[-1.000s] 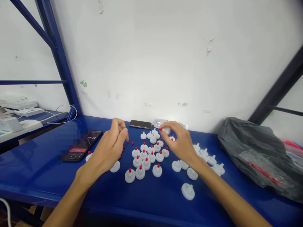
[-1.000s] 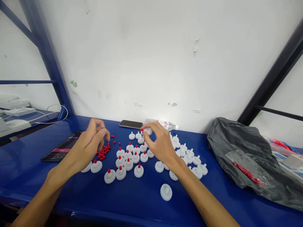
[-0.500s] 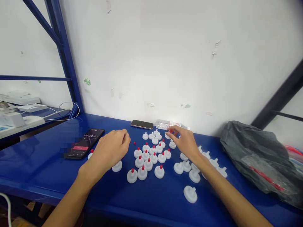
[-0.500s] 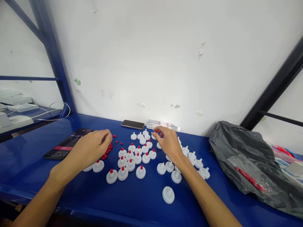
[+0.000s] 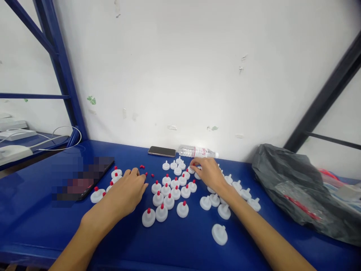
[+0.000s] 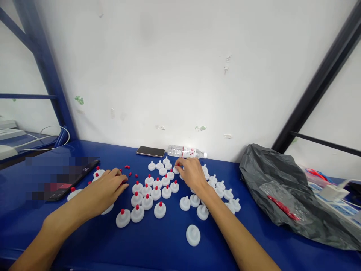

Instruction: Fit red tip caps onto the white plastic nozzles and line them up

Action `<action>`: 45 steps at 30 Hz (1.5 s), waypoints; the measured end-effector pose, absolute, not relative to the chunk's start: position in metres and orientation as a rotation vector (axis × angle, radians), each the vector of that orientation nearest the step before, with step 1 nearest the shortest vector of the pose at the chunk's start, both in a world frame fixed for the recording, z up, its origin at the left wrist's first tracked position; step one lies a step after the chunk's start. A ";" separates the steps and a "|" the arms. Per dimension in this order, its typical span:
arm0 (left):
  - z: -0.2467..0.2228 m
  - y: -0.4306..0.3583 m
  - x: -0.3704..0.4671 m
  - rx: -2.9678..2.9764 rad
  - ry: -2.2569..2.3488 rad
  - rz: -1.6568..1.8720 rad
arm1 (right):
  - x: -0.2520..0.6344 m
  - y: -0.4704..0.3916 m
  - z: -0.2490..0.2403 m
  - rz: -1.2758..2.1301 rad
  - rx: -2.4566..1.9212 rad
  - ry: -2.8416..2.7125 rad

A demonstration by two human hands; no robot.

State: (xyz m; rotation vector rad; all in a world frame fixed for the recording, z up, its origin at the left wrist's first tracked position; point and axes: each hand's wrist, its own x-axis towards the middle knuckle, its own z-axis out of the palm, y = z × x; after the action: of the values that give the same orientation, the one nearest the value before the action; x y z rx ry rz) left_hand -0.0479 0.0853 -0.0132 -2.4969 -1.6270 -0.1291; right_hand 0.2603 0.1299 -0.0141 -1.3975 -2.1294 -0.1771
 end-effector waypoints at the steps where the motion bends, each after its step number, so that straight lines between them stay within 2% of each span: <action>1: -0.016 0.086 -0.048 -2.489 -1.630 -0.122 | 0.260 0.130 -0.014 -0.178 -1.398 -2.147; 18: -0.030 0.099 -0.051 -2.623 -1.616 -0.191 | 0.246 0.132 -0.018 -0.013 -1.290 -2.379; 35: -0.014 0.097 -0.047 -2.640 -1.643 -0.163 | 0.247 0.119 -0.008 -0.258 -1.159 -2.127; 45: -0.004 0.091 -0.040 -2.536 -1.457 -0.419 | 0.236 0.096 -0.001 -0.285 -0.974 -2.278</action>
State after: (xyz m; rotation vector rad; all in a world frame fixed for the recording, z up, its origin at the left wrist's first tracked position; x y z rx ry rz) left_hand -0.0402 0.0908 -0.0038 -2.5365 -1.4572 -0.4189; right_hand 0.2357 0.0962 -0.0008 -0.9737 -2.2783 -0.2853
